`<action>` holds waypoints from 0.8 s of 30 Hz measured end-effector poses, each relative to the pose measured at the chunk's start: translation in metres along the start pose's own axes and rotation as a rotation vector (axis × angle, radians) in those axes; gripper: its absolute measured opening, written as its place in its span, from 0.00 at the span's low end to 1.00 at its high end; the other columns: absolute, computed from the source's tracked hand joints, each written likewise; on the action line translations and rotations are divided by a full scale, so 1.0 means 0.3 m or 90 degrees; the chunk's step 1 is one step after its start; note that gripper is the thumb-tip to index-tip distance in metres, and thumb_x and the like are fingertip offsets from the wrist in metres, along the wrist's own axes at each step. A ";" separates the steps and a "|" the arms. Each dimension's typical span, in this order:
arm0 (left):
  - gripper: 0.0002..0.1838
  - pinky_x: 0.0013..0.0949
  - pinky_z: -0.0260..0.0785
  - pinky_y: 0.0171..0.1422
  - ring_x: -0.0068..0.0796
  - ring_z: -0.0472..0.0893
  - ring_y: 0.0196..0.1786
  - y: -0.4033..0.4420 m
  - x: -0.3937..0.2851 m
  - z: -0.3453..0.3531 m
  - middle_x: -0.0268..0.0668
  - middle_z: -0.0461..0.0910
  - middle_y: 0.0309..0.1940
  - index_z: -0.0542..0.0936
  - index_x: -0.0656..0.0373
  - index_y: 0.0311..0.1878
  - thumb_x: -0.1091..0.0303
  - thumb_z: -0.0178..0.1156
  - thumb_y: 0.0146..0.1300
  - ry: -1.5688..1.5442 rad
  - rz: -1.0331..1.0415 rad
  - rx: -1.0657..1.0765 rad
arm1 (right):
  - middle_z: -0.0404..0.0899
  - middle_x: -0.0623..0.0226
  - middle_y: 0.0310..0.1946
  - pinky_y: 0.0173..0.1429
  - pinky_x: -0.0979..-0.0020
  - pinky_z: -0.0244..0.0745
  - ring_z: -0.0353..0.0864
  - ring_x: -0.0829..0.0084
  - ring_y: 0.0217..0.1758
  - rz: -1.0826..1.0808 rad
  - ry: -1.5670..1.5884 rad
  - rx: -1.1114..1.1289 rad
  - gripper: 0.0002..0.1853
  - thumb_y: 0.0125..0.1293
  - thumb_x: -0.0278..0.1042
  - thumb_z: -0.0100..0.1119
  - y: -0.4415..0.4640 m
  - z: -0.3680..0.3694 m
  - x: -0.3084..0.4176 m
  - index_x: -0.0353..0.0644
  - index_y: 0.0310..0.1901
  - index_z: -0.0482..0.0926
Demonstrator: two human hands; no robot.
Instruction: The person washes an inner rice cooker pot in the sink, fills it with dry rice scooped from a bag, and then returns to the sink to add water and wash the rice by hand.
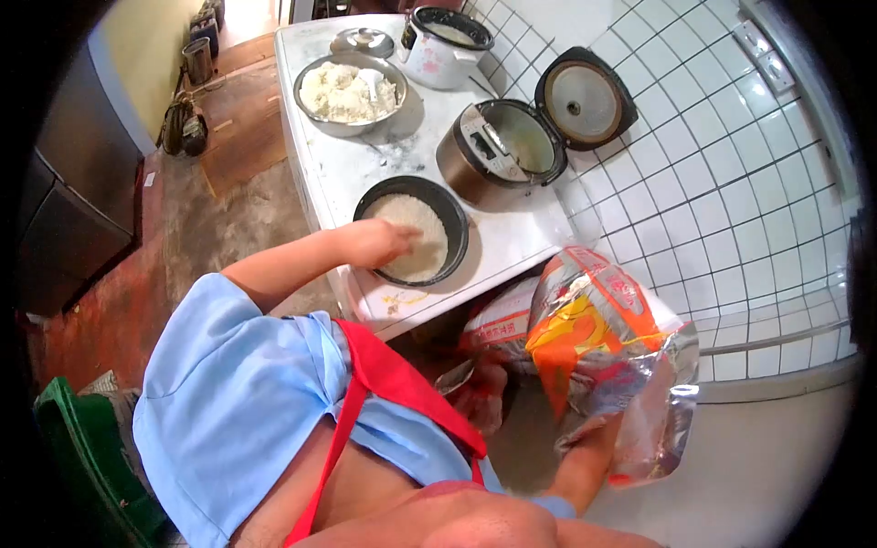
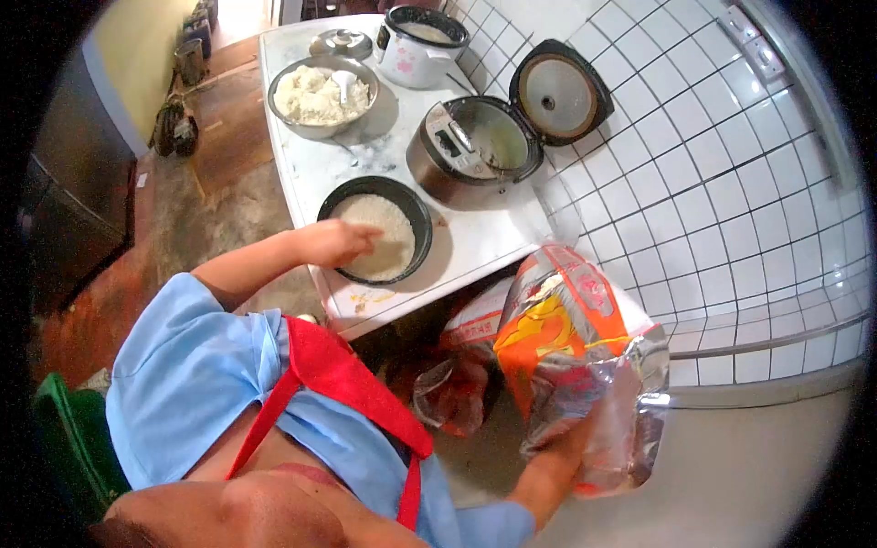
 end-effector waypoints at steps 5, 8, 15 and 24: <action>0.24 0.43 0.64 0.58 0.52 0.69 0.56 0.013 -0.030 -0.004 0.52 0.62 0.60 0.72 0.56 0.51 0.77 0.54 0.45 0.094 0.035 -0.006 | 0.78 0.59 0.39 0.45 0.68 0.73 0.77 0.66 0.41 -0.194 -0.194 0.099 0.12 0.59 0.28 0.51 -0.083 0.065 0.082 0.37 0.45 0.75; 0.29 0.44 0.57 0.64 0.53 0.62 0.61 0.004 0.050 -0.062 0.55 0.56 0.62 0.69 0.56 0.55 0.78 0.56 0.43 0.170 -0.022 -0.115 | 0.79 0.58 0.39 0.46 0.66 0.73 0.78 0.65 0.42 -0.227 -0.168 0.108 0.12 0.59 0.27 0.50 -0.122 0.033 0.105 0.37 0.45 0.75; 0.18 0.34 0.76 0.35 0.37 0.79 0.32 -0.254 0.500 0.147 0.43 0.77 0.34 0.71 0.64 0.47 0.69 0.55 0.53 -0.579 -0.768 0.002 | 0.79 0.58 0.32 0.42 0.71 0.72 0.79 0.68 0.35 -0.137 0.007 0.065 0.09 0.58 0.27 0.53 -0.322 -0.139 0.307 0.35 0.39 0.78; 0.13 0.40 0.80 0.35 0.45 0.80 0.32 -0.259 0.458 0.251 0.49 0.77 0.35 0.71 0.71 0.42 0.77 0.53 0.52 -0.822 -0.785 -0.015 | 0.78 0.61 0.31 0.34 0.74 0.72 0.77 0.73 0.31 -0.075 0.056 -0.222 0.09 0.64 0.30 0.51 -0.420 -0.325 0.334 0.33 0.39 0.77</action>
Point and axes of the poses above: each hand's wrist, its own y-axis towards the middle knuckle, its own z-axis out of the palm, x = y × z, the point moved 8 cm from there along y, towards the middle knuckle
